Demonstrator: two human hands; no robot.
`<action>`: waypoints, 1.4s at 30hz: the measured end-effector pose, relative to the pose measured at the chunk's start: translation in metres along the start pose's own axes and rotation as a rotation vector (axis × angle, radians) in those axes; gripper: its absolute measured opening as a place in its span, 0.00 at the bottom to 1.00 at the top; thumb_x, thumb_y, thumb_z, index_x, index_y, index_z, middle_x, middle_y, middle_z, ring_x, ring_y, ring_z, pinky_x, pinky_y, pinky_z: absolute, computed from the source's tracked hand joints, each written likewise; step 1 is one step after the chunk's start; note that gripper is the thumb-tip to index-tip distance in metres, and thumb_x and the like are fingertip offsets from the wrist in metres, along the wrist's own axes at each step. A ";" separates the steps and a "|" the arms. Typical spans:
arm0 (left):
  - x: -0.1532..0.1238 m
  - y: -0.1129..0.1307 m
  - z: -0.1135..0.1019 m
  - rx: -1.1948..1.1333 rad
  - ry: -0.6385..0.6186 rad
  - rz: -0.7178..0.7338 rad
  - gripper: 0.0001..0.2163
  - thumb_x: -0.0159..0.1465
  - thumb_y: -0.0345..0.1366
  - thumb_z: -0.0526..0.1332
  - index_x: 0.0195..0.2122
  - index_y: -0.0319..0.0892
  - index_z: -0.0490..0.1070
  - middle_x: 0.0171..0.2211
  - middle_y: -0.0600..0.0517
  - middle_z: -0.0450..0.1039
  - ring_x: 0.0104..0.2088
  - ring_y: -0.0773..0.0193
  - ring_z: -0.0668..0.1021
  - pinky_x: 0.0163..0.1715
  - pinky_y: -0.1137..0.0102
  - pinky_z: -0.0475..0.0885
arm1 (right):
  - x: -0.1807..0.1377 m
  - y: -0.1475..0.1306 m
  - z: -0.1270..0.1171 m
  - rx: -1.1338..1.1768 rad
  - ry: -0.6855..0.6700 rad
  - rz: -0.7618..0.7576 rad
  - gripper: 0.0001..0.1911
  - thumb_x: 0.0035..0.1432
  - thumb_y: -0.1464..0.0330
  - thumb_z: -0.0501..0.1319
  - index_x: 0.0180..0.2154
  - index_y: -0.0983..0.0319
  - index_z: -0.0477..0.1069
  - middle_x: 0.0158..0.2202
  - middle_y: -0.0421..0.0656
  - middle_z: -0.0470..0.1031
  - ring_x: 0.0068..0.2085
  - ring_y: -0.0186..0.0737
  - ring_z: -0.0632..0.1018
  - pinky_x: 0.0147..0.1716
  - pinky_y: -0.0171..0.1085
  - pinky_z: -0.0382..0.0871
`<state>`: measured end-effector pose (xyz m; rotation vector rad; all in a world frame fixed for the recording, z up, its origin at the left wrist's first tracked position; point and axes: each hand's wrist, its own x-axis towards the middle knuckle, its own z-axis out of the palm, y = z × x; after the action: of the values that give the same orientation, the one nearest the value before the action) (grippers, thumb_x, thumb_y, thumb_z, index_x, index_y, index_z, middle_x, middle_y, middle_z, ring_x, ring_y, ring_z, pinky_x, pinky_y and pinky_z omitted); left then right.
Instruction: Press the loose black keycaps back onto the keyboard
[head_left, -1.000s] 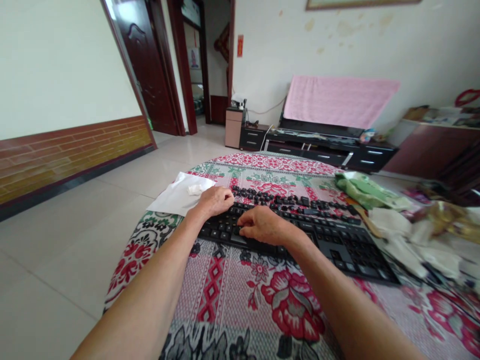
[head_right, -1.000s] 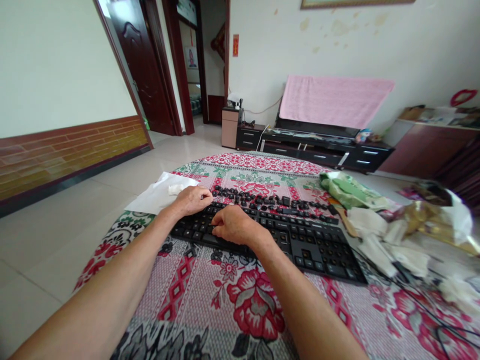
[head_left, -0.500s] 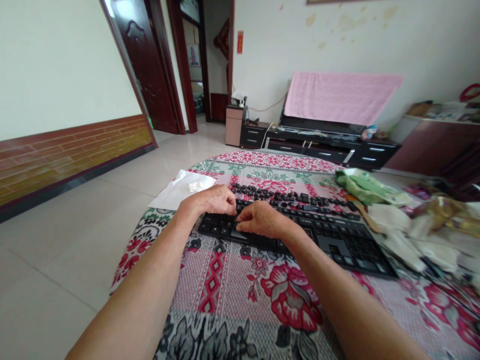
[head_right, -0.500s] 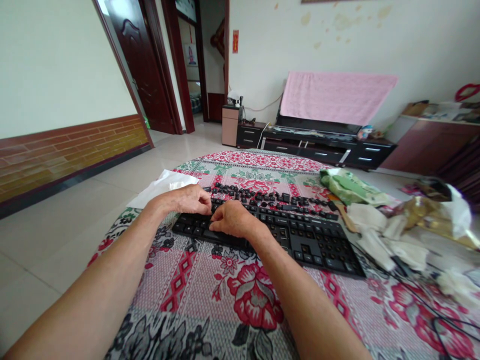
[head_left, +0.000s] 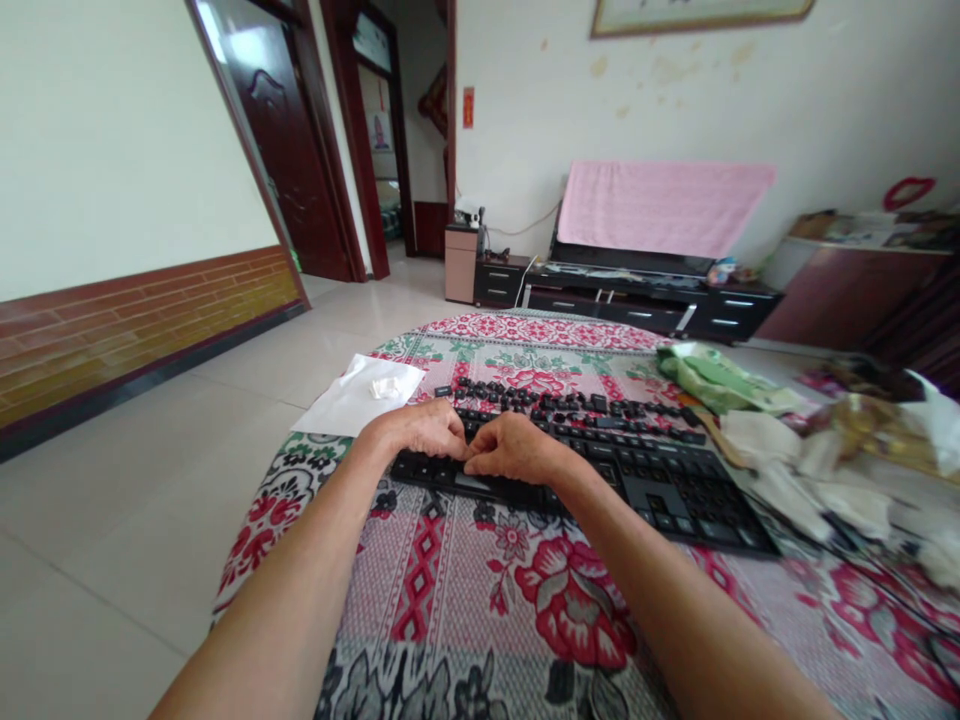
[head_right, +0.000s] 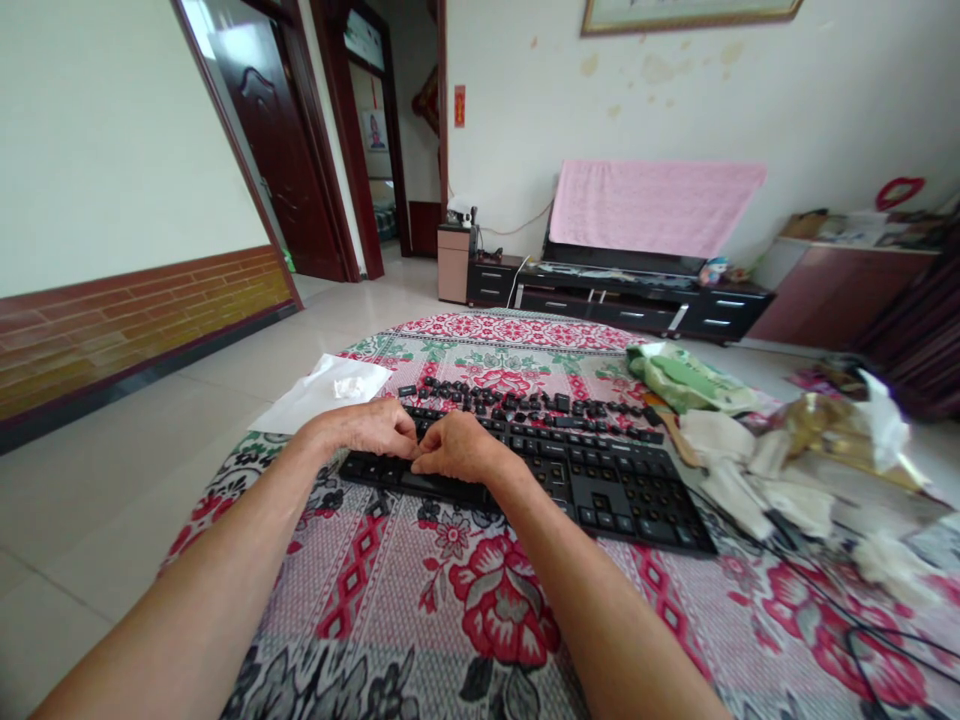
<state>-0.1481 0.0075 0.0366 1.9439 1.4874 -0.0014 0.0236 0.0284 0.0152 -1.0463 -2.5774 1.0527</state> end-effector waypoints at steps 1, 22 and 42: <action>-0.001 0.001 0.000 -0.002 0.000 -0.001 0.14 0.46 0.45 0.57 0.26 0.39 0.71 0.19 0.54 0.65 0.21 0.70 0.66 0.19 0.74 0.57 | 0.000 0.001 0.000 -0.004 0.006 -0.007 0.13 0.39 0.63 0.60 0.26 0.65 0.74 0.17 0.37 0.64 0.18 0.27 0.61 0.15 0.28 0.52; 0.004 -0.002 0.002 -0.115 -0.042 0.050 0.08 0.45 0.36 0.57 0.25 0.40 0.69 0.19 0.56 0.64 0.21 0.71 0.66 0.22 0.74 0.59 | 0.000 0.000 0.000 0.152 -0.013 0.045 0.10 0.43 0.65 0.58 0.22 0.66 0.71 0.15 0.38 0.66 0.17 0.26 0.64 0.16 0.27 0.56; 0.006 0.005 0.003 -0.101 -0.025 0.008 0.08 0.45 0.36 0.56 0.25 0.40 0.69 0.16 0.57 0.61 0.18 0.71 0.64 0.20 0.74 0.58 | 0.001 -0.003 -0.006 0.110 -0.086 0.071 0.09 0.46 0.67 0.56 0.22 0.67 0.68 0.15 0.39 0.65 0.17 0.27 0.66 0.16 0.27 0.59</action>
<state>-0.1401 0.0103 0.0342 1.8624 1.4354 0.0516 0.0236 0.0310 0.0218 -1.0955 -2.5315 1.2682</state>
